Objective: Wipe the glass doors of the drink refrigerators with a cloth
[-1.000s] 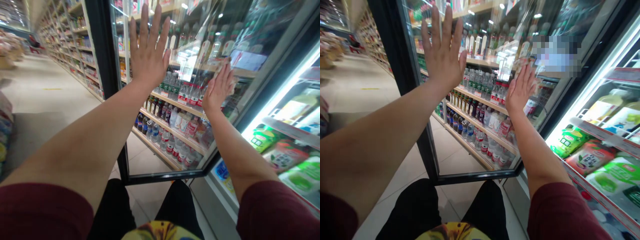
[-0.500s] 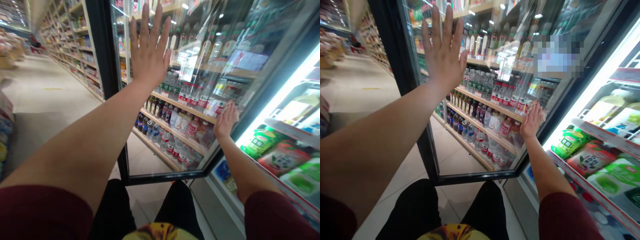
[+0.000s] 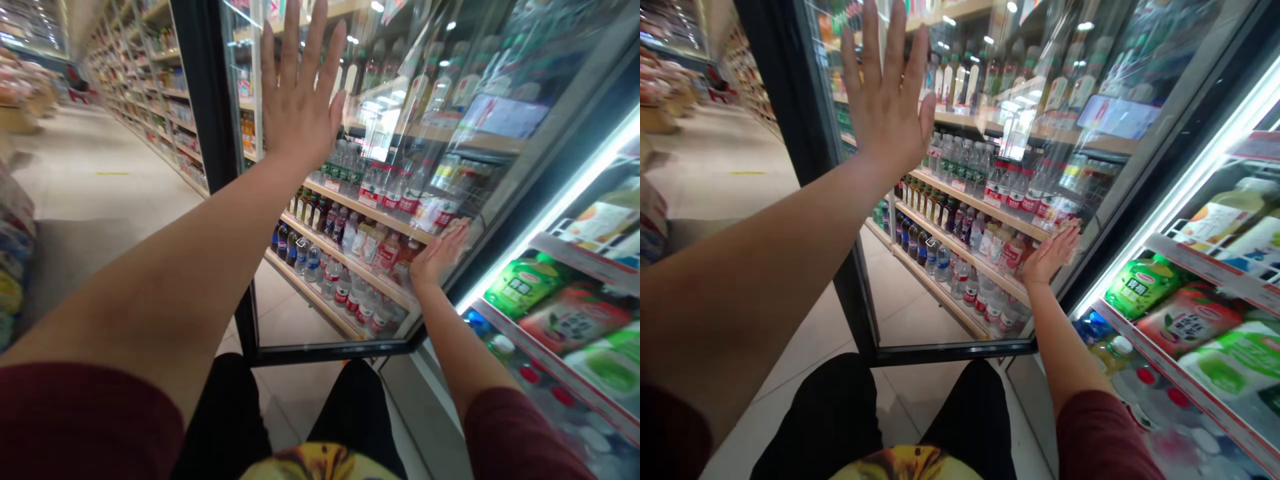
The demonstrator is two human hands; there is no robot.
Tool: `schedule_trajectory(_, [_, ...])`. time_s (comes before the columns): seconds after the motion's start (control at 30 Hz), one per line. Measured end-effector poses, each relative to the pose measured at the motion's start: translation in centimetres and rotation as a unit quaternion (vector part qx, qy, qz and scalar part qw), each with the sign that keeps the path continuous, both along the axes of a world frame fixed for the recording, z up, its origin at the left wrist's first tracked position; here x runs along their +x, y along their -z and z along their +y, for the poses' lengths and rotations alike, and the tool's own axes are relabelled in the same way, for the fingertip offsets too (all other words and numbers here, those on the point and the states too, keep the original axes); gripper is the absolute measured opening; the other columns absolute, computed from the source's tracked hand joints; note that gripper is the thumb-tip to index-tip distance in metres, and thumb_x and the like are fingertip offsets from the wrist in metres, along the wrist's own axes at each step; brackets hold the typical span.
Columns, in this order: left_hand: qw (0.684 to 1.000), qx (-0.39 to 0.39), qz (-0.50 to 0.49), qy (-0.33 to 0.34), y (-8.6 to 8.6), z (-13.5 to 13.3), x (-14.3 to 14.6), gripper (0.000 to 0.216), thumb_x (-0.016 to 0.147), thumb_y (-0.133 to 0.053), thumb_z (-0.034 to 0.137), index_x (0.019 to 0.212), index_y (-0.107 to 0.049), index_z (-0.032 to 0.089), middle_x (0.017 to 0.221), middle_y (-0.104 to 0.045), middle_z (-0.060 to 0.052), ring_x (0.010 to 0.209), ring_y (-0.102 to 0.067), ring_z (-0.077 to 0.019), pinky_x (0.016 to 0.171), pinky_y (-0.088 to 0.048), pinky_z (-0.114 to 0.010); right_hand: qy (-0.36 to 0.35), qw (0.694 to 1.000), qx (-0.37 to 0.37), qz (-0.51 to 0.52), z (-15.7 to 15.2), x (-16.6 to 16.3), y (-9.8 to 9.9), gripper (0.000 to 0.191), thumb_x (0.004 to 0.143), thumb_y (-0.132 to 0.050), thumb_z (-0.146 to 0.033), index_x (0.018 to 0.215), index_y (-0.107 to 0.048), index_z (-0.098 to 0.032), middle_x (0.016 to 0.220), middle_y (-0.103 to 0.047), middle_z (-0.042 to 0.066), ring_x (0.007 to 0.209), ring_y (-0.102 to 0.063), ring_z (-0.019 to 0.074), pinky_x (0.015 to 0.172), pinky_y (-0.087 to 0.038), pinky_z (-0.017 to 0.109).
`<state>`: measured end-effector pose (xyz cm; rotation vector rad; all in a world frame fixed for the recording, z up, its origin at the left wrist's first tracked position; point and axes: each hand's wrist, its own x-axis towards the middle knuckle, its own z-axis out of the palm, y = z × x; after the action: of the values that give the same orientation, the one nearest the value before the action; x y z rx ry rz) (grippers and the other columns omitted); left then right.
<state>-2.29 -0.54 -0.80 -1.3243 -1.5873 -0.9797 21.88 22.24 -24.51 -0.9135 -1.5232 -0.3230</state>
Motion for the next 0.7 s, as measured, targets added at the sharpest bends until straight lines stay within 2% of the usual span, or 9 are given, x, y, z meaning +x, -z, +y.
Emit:
schedule_trajectory(0.07, [1.000,-0.001,0.013,-0.018,0.0,0.0,0.1,0.078,0.098,-0.045,0.025,0.172,-0.021,0.019,0.179,-0.011,-0.005,0.168,-0.004,-0.0387,0.140,-0.001,-0.068,-0.010,1.000,0.009,-0.027,-0.3,-0.9,-1.5,0.071,0.111,-0.009,-0.037,0.173,-0.010,-0.003,0.175,-0.008,0.025,0.168,0.000,0.0333,0.130,-0.014,0.073])
schedule_trajectory(0.13, [1.000,-0.011,0.004,-0.029,-0.1,0.0,0.2,0.079,0.098,-0.046,0.022,0.172,-0.018,0.021,0.179,-0.008,-0.004,0.168,-0.003,-0.0371,0.140,0.000,-0.067,-0.048,0.993,0.022,-0.105,-1.1,-1.9,-2.1,0.070,0.110,-0.019,-0.043,0.171,-0.028,-0.010,0.174,-0.022,0.019,0.167,-0.009,0.0319,0.132,-0.016,0.069])
schedule_trajectory(0.2, [0.999,-0.012,-0.007,-0.030,-0.1,0.2,0.1,0.080,0.098,-0.045,0.021,0.173,-0.017,0.023,0.179,-0.007,-0.002,0.169,-0.001,-0.0349,0.141,0.003,-0.065,-0.097,0.974,0.037,-0.200,-2.2,-3.0,-2.3,0.063,0.107,-0.033,-0.049,0.162,-0.050,-0.023,0.167,-0.043,0.009,0.163,-0.027,0.0279,0.135,-0.021,0.059])
schedule_trajectory(0.27, [1.000,-0.006,-0.011,-0.018,0.0,0.6,-0.1,0.079,0.098,-0.046,0.021,0.172,-0.018,0.024,0.179,-0.007,0.000,0.169,-0.001,-0.0337,0.141,0.004,-0.064,-0.130,0.955,0.051,-0.262,-3.2,-3.8,-2.9,0.055,0.104,-0.041,-0.050,0.153,-0.060,-0.033,0.161,-0.052,0.001,0.158,-0.039,0.0241,0.136,-0.024,0.051])
schedule_trajectory(0.33, [1.000,0.014,-0.008,0.000,0.0,0.9,-0.5,0.077,0.099,-0.046,0.022,0.172,-0.021,0.026,0.179,-0.009,0.002,0.169,-0.002,-0.0337,0.140,0.004,-0.064,-0.132,0.952,0.059,-0.268,-3.7,-4.5,-4.3,0.056,0.107,-0.039,-0.047,0.158,-0.055,-0.033,0.166,-0.046,-0.001,0.161,-0.032,0.0248,0.138,-0.019,0.052])
schedule_trajectory(0.47, [0.999,0.030,0.013,0.011,0.2,1.0,-0.8,0.075,0.099,-0.044,0.023,0.172,-0.022,0.022,0.179,-0.011,-0.002,0.168,-0.003,-0.0376,0.139,0.003,-0.068,-0.099,0.958,0.062,-0.261,-5.0,-6.1,-7.4,0.063,0.112,-0.024,-0.038,0.174,-0.024,-0.023,0.177,-0.021,0.002,0.168,-0.005,0.0281,0.137,-0.004,0.063])
schedule_trajectory(0.5, [1.000,0.022,0.015,0.009,0.2,0.9,-0.7,0.076,0.099,-0.044,0.023,0.172,-0.022,0.021,0.179,-0.011,-0.003,0.168,-0.004,-0.0384,0.139,0.002,-0.068,-0.108,0.946,0.067,-0.298,-5.5,-6.6,-7.8,0.062,0.113,-0.025,-0.038,0.174,-0.024,-0.027,0.176,-0.023,-0.001,0.168,-0.007,0.0259,0.138,-0.006,0.060])
schedule_trajectory(0.63, [1.000,0.011,0.009,0.004,0.2,0.9,-0.8,0.076,0.099,-0.041,0.026,0.172,-0.020,0.021,0.179,-0.008,-0.002,0.168,-0.001,-0.0372,0.139,0.004,-0.067,-0.191,0.856,0.107,-0.467,-7.3,-8.1,-9.4,0.052,0.112,-0.037,-0.043,0.163,-0.041,-0.050,0.166,-0.041,-0.019,0.161,-0.032,0.0122,0.140,-0.022,0.041])
schedule_trajectory(0.7, [0.999,0.025,0.012,0.020,0.3,1.2,-1.0,0.075,0.099,-0.041,0.028,0.172,-0.021,0.023,0.179,-0.008,0.001,0.168,-0.001,-0.0353,0.139,0.006,-0.066,-0.189,0.860,0.117,-0.458,-7.6,-8.7,-11.0,0.053,0.112,-0.034,-0.041,0.165,-0.040,-0.045,0.169,-0.037,-0.015,0.163,-0.028,0.0145,0.140,-0.018,0.045])
